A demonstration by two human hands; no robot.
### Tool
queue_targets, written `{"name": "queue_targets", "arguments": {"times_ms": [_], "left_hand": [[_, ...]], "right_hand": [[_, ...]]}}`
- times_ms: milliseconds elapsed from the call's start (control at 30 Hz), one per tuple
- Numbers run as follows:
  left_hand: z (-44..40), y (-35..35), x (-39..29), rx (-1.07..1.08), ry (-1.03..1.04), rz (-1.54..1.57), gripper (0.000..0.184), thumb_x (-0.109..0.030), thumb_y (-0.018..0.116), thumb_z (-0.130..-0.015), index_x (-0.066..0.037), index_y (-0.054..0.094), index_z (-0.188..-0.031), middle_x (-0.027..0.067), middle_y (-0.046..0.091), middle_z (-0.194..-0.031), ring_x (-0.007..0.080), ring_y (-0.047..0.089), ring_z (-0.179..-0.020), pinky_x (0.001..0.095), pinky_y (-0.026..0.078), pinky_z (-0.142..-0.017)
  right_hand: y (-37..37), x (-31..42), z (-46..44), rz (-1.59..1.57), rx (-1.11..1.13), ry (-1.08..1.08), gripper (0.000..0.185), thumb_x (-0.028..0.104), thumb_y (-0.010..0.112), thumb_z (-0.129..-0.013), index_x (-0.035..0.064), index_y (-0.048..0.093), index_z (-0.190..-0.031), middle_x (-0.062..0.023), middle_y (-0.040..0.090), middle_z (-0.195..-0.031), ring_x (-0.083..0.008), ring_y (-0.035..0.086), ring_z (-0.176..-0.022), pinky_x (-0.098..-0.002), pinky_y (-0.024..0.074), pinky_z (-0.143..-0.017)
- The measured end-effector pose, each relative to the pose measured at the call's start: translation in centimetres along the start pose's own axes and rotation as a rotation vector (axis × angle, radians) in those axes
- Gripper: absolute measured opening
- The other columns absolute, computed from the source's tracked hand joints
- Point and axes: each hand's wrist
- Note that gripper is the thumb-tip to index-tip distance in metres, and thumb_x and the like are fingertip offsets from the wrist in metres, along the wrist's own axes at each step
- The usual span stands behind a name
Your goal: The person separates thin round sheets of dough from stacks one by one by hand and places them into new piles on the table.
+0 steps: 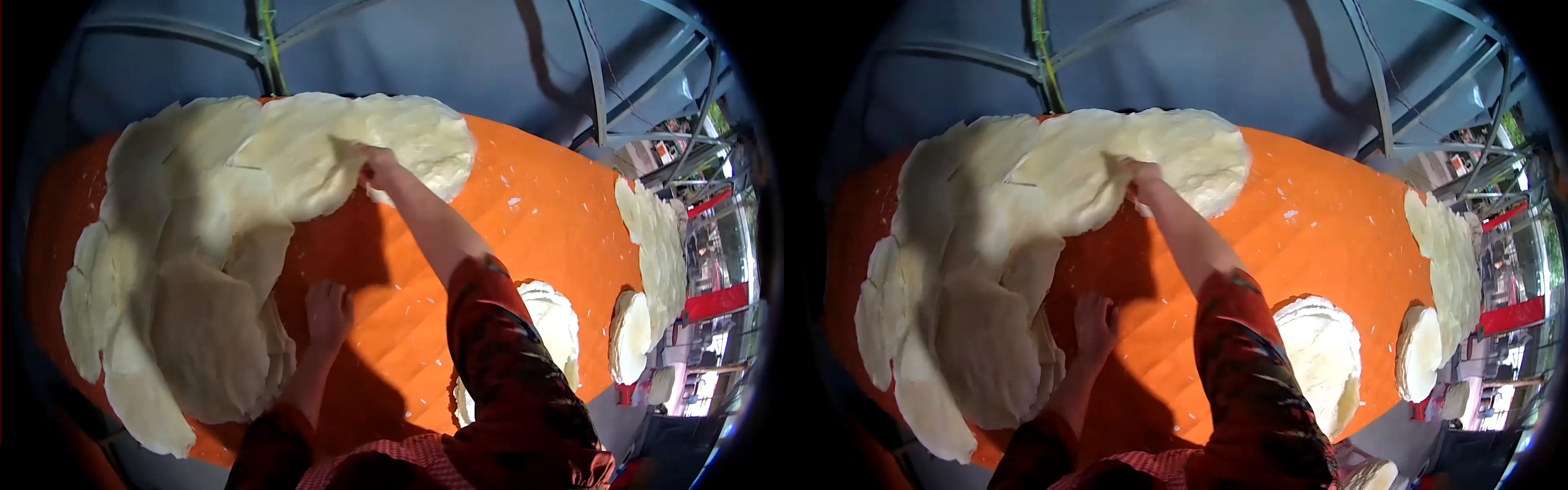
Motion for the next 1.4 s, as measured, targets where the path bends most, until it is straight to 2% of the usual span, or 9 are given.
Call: {"name": "queue_targets", "arguments": {"times_ms": [233, 467, 667, 867, 967, 1033, 1133, 1300, 1400], "left_hand": [[-0.1, 0.0, -0.6, 0.038, -0.045, 0.0, 0.011, -0.007, 0.061, -0.08, -0.005, 0.055, -0.09, 0.0133, 0.053, -0.094, 0.0334, 0.05, -0.089, 0.0446, 0.042, -0.08], [-0.4, 0.2, -0.9, 0.055, -0.028, -0.04, 0.013, -0.008, 0.061, -0.081, -0.004, 0.053, -0.09, 0.0143, 0.051, -0.097, 0.0342, 0.049, -0.09, 0.0455, 0.041, -0.081], [-0.2, 0.6, -1.1, 0.031, 0.009, -0.057, 0.011, -0.007, 0.059, -0.08, -0.005, 0.054, -0.09, 0.0152, 0.052, -0.093, 0.035, 0.05, -0.089, 0.0459, 0.041, -0.081], [0.0, 1.2, -0.2, 0.053, 0.051, -0.074, 0.011, -0.005, 0.06, -0.078, -0.004, 0.055, -0.087, 0.0158, 0.055, -0.09, 0.0363, 0.051, -0.089, 0.0458, 0.043, -0.081], [0.0, 1.1, -0.8, -0.028, 0.168, -0.068, 0.009, -0.007, 0.059, -0.078, -0.004, 0.054, -0.085, 0.0145, 0.054, -0.088, 0.0359, 0.05, -0.085, 0.0455, 0.043, -0.08], [0.1, 1.4, -0.6, -0.083, 0.172, -0.059, 0.009, -0.008, 0.059, -0.078, -0.006, 0.054, -0.085, 0.0125, 0.053, -0.087, 0.0352, 0.05, -0.085, 0.0458, 0.043, -0.081], [0.4, 1.2, -0.4, -0.069, 0.141, -0.091, 0.011, -0.009, 0.06, -0.076, -0.007, 0.054, -0.085, 0.0108, 0.054, -0.089, 0.0344, 0.051, -0.087, 0.046, 0.043, -0.08], [1.3, 1.5, 0.4, -0.065, 0.156, -0.091, 0.012, -0.011, 0.064, -0.077, -0.008, 0.056, -0.086, 0.0084, 0.056, -0.092, 0.0322, 0.052, -0.09, 0.0438, 0.043, -0.079], [3.3, 1.5, -1.2, -0.131, 0.14, -0.033, 0.013, -0.01, 0.065, -0.078, -0.008, 0.057, -0.088, 0.0082, 0.058, -0.09, 0.0297, 0.054, -0.087, 0.0413, 0.045, -0.076]], "right_hand": [[-6.8, 8.8, -0.7, 0.471, -0.097, -0.473, 0.019, 0.019, 0.066, -0.076, 0.0028, 0.068, -0.086, -0.0049, 0.06, -0.07, -0.0135, 0.053, -0.057, -0.0321, 0.0413, -0.046], [-22.5, 3.7, -3.5, 1.031, -0.937, -0.499, 0.032, 0.014, 0.066, -0.073, -0.0039, 0.062, -0.098, -0.0116, 0.065, -0.088, -0.022, 0.063, -0.08, -0.0362, 0.0513, -0.074], [-21.8, 7.5, 0.1, 0.051, -0.046, -0.015, 0.041, 0.011, 0.074, -0.074, -0.0014, 0.059, -0.11, -0.0119, 0.062, -0.105, -0.0216, 0.059, -0.101, -0.0341, 0.0481, -0.088], [-20.7, 12.9, 21.6, 0.082, 0.301, -0.67, 0.043, 0.025, 0.064, -0.087, 0.0021, 0.054, -0.122, -0.0134, 0.062, -0.109, -0.027, 0.063, -0.095, -0.0385, 0.0499, -0.086], [-25.9, 16.5, 28.4, 0.006, 0.264, -0.272, 0.045, 0.03, 0.065, -0.086, 0.0103, 0.056, -0.125, -0.0113, 0.067, -0.101, -0.0255, 0.063, -0.097, -0.0378, 0.0483, -0.092], [-30.5, 12.5, 38.9, -0.088, -0.229, -0.557, 0.034, 0.005, 0.063, -0.082, -0.008, 0.056, -0.113, -0.0157, 0.063, -0.105, -0.0245, 0.061, -0.1, -0.0341, 0.0485, -0.091], [-33.3, 3.9, 51.4, -0.049, -0.552, -0.626, 0.047, 0.001, 0.061, -0.083, -0.0058, 0.046, -0.127, -0.0137, 0.062, -0.108, -0.0238, 0.06, -0.102, -0.0352, 0.0478, -0.093], [-46.0, -18.4, 61.2, -0.16, -0.656, 0.224, 0.047, 0.027, 0.066, -0.086, -0.0012, 0.05, -0.12, -0.0079, 0.062, -0.098, -0.0181, 0.06, -0.087, -0.0321, 0.0507, -0.072], [-47.4, -21.8, 65.2, -0.155, -0.692, 0.14, 0.046, 0.036, 0.069, -0.083, 0.0008, 0.058, -0.111, -0.0089, 0.063, -0.097, -0.0167, 0.061, -0.085, -0.0327, 0.0496, -0.067]]}}
Point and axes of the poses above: each hand's wrist, its own z-axis away from the middle knuckle, its own y-axis out of the palm, x = y × z
